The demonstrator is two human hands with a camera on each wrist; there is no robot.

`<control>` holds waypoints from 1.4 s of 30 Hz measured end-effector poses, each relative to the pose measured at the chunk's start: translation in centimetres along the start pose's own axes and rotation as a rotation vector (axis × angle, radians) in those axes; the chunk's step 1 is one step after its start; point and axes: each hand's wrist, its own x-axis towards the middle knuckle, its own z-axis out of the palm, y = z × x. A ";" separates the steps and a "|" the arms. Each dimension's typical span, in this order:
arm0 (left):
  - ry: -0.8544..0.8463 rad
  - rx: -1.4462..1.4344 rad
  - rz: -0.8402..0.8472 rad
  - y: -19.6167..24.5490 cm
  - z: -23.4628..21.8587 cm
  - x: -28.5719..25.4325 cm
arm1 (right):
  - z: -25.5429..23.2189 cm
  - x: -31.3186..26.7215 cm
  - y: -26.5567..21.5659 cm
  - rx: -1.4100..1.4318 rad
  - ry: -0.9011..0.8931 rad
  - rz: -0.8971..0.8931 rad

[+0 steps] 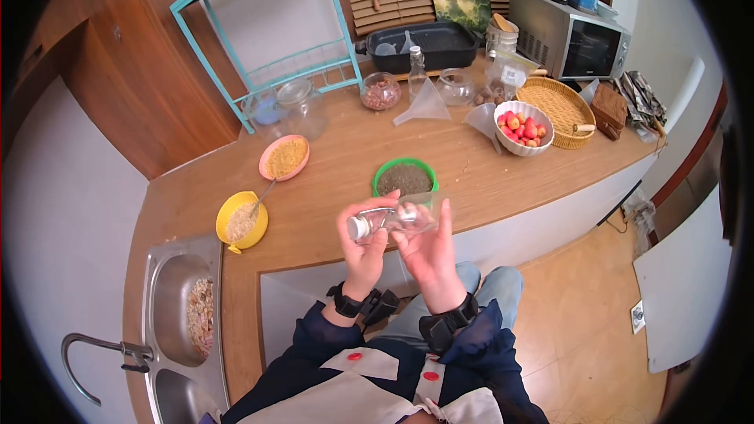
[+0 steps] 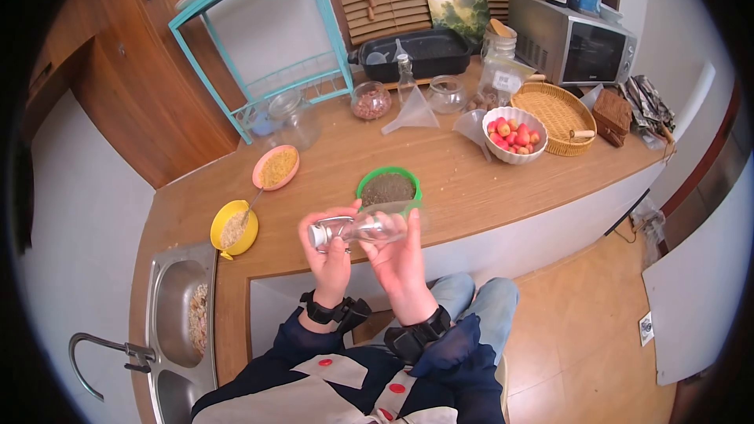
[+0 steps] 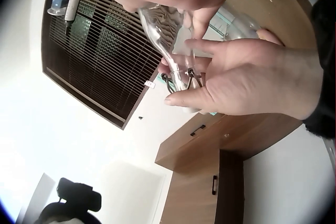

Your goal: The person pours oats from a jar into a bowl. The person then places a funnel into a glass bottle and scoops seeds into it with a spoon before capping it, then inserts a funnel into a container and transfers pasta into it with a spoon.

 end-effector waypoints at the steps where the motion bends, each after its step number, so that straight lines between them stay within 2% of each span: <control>1: 0.007 0.003 -0.001 0.2 0.1 0.1 | 0.1 0.0 0.2 0.007 -0.007 0.036; 2: 0.016 0.098 0.058 0.3 0.2 0.3 | -0.6 0.3 0.3 0.051 -0.084 0.076; 3: 0.026 0.196 0.119 0.3 0.1 0.5 | -0.6 0.5 0.5 0.049 -0.086 0.085; 4: 0.033 0.202 0.123 0.2 0.1 0.8 | -0.3 0.7 0.7 0.045 -0.097 0.092; 6: 0.181 0.132 0.107 0.0 0.2 1.9 | 0.3 1.0 0.9 0.039 -0.114 0.103; 8: 0.251 0.092 0.076 0.1 -0.6 4.3 | 1.1 1.0 0.7 -0.246 -0.090 0.128; 9: 0.314 0.048 0.041 0.3 -1.1 5.8 | 0.9 0.8 0.4 -0.250 -0.094 0.130; 11: 0.366 0.094 0.017 0.6 -2.3 9.7 | -0.1 0.2 -0.9 -0.775 -0.241 0.066; 12: 0.316 0.171 0.110 -0.3 -3.5 12.0 | -1.0 0.4 -1.9 -0.959 -0.226 -0.079; 14: 0.247 0.325 0.224 -2.9 -5.7 16.3 | -3.5 1.4 -3.6 -1.426 0.028 -0.525; 15: 0.224 0.400 0.250 -4.1 -6.4 18.1 | -4.6 2.0 -4.5 -1.427 0.027 -0.529; 16: 0.222 0.395 0.253 -5.8 -7.3 19.8 | -5.7 2.6 -5.5 -1.671 0.122 -0.790; 17: 0.193 0.552 0.199 -7.7 -8.1 21.5 | -6.3 3.2 -6.0 -1.902 0.227 -1.069; 18: 0.166 0.703 0.149 -9.2 -8.7 22.7 | -6.8 3.6 -6.4 -1.902 0.228 -1.090; 19: 0.165 0.688 0.166 -10.3 -8.9 23.4 | -7.3 4.0 -6.8 -2.030 0.229 -1.145; 20: 0.138 0.806 0.214 -11.4 -9.1 23.9 | -7.7 4.2 -7.4 -2.159 0.235 -1.202; 22: 0.113 0.931 0.254 -14.4 -10.4 25.1 | -8.1 4.9 -7.7 -2.189 0.238 -1.273; 24: 0.126 0.865 0.174 -16.9 -11.7 26.0 | -8.0 5.3 -7.8 -2.224 0.246 -1.330; 26: 0.138 0.833 0.130 -18.1 -11.9 26.4 | -7.5 5.0 -7.8 -2.254 0.222 -1.254; 28: 0.161 0.758 -0.029 -19.3 -12.2 26.6 | -7.4 5.1 -7.9 -2.268 0.205 -1.273; 29: 0.165 0.751 -0.038 -19.8 -12.3 26.7 | -7.5 5.2 -7.9 -2.273 0.183 -1.285; 32: 0.153 0.945 0.166 -21.3 -12.8 27.7 | -7.6 5.4 -8.1 -2.297 0.171 -1.276; 37: 0.124 0.942 0.057 -23.0 -13.4 28.5 | -7.6 5.3 -8.1 -2.328 0.175 -1.223; 42: 0.172 0.947 0.101 -23.8 -14.2 29.1 | -7.6 5.3 -8.2 -2.323 0.150 -1.222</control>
